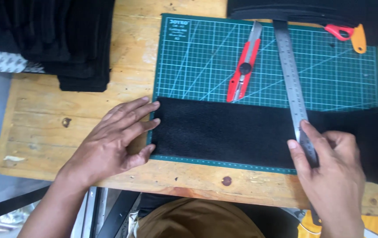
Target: The person measures and cuts a piece of black fabric on a green cutting mat using a metal ruler and a red utility knife. They align the ruler along the fabric, make a straight cut, and then reposition the ruler to measure and cut another section.
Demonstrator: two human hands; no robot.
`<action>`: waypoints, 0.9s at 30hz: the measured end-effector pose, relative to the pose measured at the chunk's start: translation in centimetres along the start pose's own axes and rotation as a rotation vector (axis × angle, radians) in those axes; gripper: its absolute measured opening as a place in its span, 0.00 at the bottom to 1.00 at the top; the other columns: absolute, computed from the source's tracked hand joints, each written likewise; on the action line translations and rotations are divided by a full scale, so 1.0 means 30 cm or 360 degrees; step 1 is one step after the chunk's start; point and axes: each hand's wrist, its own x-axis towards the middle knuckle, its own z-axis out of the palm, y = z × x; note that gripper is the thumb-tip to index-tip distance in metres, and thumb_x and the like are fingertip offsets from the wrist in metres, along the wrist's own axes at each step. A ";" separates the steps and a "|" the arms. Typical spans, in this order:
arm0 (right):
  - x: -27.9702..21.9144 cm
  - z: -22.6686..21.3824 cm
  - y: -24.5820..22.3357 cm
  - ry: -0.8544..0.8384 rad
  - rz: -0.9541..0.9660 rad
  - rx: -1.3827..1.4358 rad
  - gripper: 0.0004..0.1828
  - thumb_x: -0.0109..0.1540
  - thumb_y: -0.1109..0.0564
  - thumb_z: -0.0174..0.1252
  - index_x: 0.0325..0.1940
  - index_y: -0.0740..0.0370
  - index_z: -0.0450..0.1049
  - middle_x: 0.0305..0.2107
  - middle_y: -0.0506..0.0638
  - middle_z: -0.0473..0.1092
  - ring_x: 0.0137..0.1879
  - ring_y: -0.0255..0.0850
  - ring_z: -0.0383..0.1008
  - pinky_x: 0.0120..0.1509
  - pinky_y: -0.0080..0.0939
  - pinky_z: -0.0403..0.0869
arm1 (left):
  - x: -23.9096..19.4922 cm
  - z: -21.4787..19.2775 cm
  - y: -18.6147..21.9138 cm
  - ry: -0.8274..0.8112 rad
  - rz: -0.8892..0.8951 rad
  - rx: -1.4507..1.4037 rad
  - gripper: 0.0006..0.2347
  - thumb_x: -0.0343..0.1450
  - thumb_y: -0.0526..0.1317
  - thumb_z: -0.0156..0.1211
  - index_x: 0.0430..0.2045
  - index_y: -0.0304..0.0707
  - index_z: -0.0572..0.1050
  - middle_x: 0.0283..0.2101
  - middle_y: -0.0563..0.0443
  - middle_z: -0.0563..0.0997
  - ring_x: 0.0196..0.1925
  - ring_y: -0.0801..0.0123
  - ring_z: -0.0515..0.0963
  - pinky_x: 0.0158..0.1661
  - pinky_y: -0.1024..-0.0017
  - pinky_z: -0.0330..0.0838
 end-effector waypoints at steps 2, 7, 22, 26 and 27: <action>-0.004 0.005 0.005 -0.0013 0.0036 -0.0084 0.26 0.67 0.42 0.65 0.69 0.46 0.81 0.50 0.52 0.69 0.55 0.49 0.74 0.51 0.56 0.77 | 0.002 -0.005 0.005 -0.0008 0.0025 -0.0020 0.18 0.72 0.45 0.62 0.51 0.31 0.75 0.68 0.35 0.70 0.74 0.45 0.66 0.69 0.52 0.62; -0.016 0.027 0.031 0.0016 -0.0031 -0.0102 0.27 0.68 0.43 0.66 0.70 0.49 0.82 0.51 0.54 0.69 0.55 0.50 0.74 0.49 0.56 0.78 | -0.001 -0.003 0.004 0.0005 0.0004 -0.0023 0.17 0.73 0.44 0.60 0.51 0.32 0.76 0.68 0.37 0.70 0.74 0.48 0.65 0.69 0.53 0.61; -0.022 0.033 0.036 0.0055 -0.0085 -0.0091 0.28 0.70 0.44 0.67 0.73 0.52 0.82 0.53 0.55 0.69 0.56 0.51 0.74 0.51 0.56 0.77 | -0.010 0.001 -0.006 -0.0033 0.0001 -0.0025 0.17 0.74 0.44 0.59 0.53 0.32 0.74 0.70 0.36 0.68 0.76 0.46 0.62 0.69 0.50 0.60; -0.020 0.028 0.032 -0.0001 -0.0032 -0.0091 0.28 0.70 0.42 0.65 0.73 0.51 0.82 0.52 0.54 0.69 0.57 0.50 0.73 0.49 0.56 0.76 | -0.011 0.001 -0.008 -0.0038 -0.0022 -0.0040 0.17 0.73 0.45 0.61 0.52 0.33 0.74 0.70 0.38 0.68 0.76 0.48 0.62 0.68 0.51 0.61; -0.023 0.029 0.033 -0.0003 -0.0031 -0.0091 0.28 0.70 0.42 0.65 0.73 0.51 0.82 0.52 0.54 0.69 0.57 0.50 0.73 0.49 0.56 0.76 | -0.010 0.001 -0.007 -0.0040 -0.0022 -0.0041 0.17 0.73 0.45 0.61 0.52 0.33 0.74 0.70 0.38 0.68 0.76 0.48 0.62 0.68 0.51 0.61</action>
